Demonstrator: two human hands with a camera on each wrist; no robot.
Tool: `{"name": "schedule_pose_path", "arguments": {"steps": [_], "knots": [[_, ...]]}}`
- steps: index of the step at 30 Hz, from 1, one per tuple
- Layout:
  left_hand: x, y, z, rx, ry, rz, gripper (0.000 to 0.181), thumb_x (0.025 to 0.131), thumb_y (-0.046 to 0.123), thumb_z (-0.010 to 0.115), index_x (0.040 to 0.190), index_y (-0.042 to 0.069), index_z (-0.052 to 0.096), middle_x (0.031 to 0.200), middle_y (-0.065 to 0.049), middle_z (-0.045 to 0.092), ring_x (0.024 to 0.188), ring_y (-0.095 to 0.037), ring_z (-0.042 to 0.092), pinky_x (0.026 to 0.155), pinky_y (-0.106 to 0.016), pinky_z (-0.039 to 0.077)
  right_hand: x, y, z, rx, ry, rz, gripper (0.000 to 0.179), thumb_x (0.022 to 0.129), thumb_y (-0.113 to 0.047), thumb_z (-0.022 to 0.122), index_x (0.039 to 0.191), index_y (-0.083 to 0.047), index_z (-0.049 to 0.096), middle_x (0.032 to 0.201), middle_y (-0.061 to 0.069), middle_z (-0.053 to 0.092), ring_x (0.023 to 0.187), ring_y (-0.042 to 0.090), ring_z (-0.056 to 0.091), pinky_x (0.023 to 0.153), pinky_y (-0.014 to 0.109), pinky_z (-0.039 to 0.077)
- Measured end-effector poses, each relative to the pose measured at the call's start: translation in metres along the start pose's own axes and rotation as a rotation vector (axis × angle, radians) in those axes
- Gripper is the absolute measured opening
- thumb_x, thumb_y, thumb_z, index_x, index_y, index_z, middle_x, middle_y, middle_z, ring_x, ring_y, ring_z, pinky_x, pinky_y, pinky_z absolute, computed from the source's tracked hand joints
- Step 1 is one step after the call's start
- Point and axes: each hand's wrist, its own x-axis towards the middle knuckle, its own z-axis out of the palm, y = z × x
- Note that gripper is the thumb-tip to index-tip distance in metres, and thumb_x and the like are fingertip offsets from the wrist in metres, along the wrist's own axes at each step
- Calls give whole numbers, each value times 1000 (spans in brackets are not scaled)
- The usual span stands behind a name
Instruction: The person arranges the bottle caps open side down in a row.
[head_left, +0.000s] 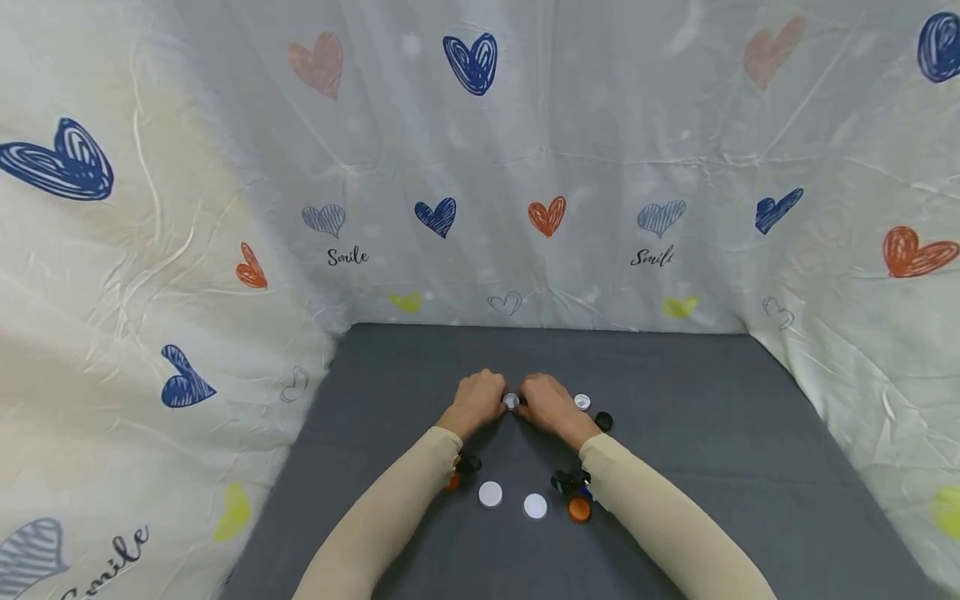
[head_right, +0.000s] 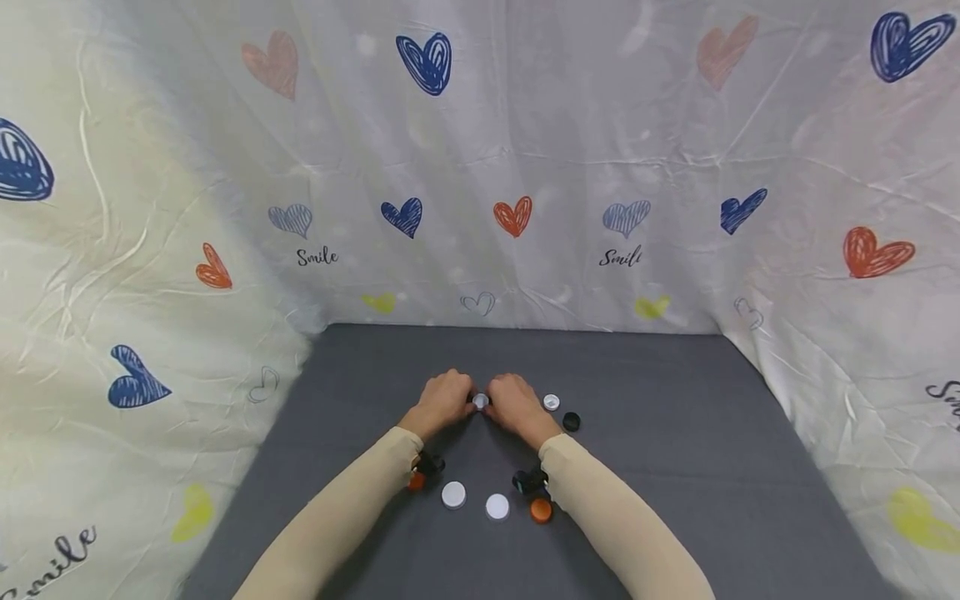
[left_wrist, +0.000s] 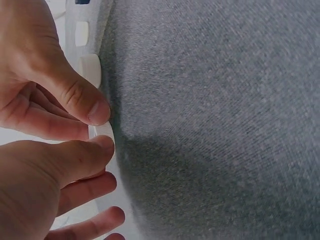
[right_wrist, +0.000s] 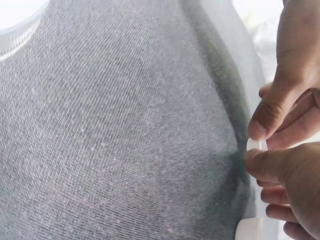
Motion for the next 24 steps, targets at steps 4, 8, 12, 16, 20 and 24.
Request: {"name": "schedule_pose_path", "arguments": {"steps": [4,8,12,16,20,24], "knots": [[-3,-2,-2,-8,37,30,24,89,29,77,66,22,70,61,4,61,54,-11,55,50,-32,47,-4,-1,-5,43,42,-31,11,85,-18,80,76,-16,75,72,0,65,71,20,62,70,40,51],[-7,-4,-10,-8,96,54,10,86,32,80,84,22,78,75,4,70,65,-12,63,57,-34,53,-8,-3,-13,47,102,-55,7,84,-18,81,87,-13,78,85,2,71,83,24,67,79,43,54],[-13,-4,-19,-20,117,73,14,87,33,79,98,25,81,88,5,75,78,-13,68,64,-36,57,-12,-6,-24,38,115,-50,12,85,-20,81,93,-11,78,99,4,73,96,26,68,87,44,54],[-20,-2,-29,-22,155,101,18,87,32,79,103,25,80,93,5,76,81,-15,70,65,-36,57,-17,-11,-37,24,127,-52,17,85,-22,81,98,-10,79,108,7,73,105,27,68,91,44,54],[-27,0,-38,12,211,127,21,86,35,79,105,26,80,94,5,77,83,-16,70,65,-38,58,-22,-15,-49,6,149,-60,21,85,-24,81,101,-10,79,112,8,73,108,27,67,94,43,53],[-36,3,-44,20,259,147,23,87,37,78,106,25,79,94,6,77,84,-17,69,66,-37,58,-29,-20,-58,13,178,-64,24,85,-24,82,102,-8,78,113,8,72,108,28,67,94,43,53]]}}
